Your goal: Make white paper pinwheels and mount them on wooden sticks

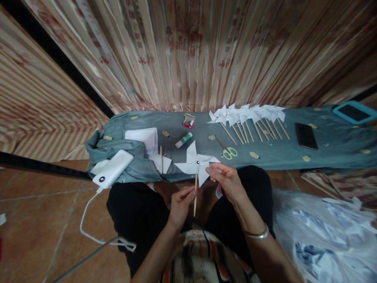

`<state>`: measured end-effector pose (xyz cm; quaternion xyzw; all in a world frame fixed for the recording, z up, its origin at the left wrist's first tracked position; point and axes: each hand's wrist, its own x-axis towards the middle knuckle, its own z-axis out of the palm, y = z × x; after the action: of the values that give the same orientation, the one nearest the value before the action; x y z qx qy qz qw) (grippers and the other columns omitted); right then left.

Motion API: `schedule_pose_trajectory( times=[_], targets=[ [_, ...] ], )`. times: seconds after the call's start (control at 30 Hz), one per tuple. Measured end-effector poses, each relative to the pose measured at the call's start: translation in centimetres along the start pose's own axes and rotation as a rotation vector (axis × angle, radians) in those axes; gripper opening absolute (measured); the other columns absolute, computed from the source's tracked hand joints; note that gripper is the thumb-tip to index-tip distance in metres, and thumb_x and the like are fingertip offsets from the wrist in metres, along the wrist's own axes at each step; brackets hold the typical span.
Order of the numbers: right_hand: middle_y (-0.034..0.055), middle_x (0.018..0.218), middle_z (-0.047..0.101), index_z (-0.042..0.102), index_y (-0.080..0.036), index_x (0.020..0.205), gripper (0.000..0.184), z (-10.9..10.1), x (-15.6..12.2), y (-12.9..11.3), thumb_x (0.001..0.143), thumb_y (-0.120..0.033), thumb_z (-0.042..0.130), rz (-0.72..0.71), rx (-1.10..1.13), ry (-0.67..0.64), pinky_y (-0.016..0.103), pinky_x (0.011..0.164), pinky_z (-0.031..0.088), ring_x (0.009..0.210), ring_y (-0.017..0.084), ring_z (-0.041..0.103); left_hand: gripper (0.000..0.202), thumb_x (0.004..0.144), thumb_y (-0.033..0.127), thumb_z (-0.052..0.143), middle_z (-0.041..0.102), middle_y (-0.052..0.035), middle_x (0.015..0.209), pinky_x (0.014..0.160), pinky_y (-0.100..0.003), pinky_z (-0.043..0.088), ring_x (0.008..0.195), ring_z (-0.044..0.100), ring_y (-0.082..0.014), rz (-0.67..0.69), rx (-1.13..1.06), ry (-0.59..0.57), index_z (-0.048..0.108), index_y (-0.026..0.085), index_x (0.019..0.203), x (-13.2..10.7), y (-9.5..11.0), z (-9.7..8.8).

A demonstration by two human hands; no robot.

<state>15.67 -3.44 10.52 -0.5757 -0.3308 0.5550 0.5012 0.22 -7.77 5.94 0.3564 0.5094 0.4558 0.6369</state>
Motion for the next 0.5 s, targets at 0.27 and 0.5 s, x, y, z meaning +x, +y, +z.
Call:
schedule_pose_trajectory(
  times=[0.27,0.5],
  targets=[
    [-0.0031,0.052,0.06,0.07,-0.016,0.068,0.035,0.4,-0.2,0.3,0.053,-0.045,0.083,0.046,0.04,-0.069,0.022,0.05,0.034,0.048,0.007,0.045,0.025,0.067,0.038,0.076,0.07,-0.0045,0.081,0.079,-0.03,0.047,0.08,0.06,-0.0179,0.0,-0.003,-0.006,0.079,0.02,0.084,0.0,0.1,0.2],
    [0.0004,0.056,0.064,0.066,-0.017,0.062,0.033,1.5,-1.3,0.5,0.065,-0.049,0.074,-0.037,-0.097,-0.19,0.023,0.048,0.037,0.048,0.01,0.049,0.025,0.069,0.036,0.074,0.07,-0.0044,0.082,0.076,-0.028,0.048,0.079,0.061,-0.0174,-0.007,0.004,-0.009,0.079,0.02,0.087,-0.1,0.2,0.1]
  ],
)
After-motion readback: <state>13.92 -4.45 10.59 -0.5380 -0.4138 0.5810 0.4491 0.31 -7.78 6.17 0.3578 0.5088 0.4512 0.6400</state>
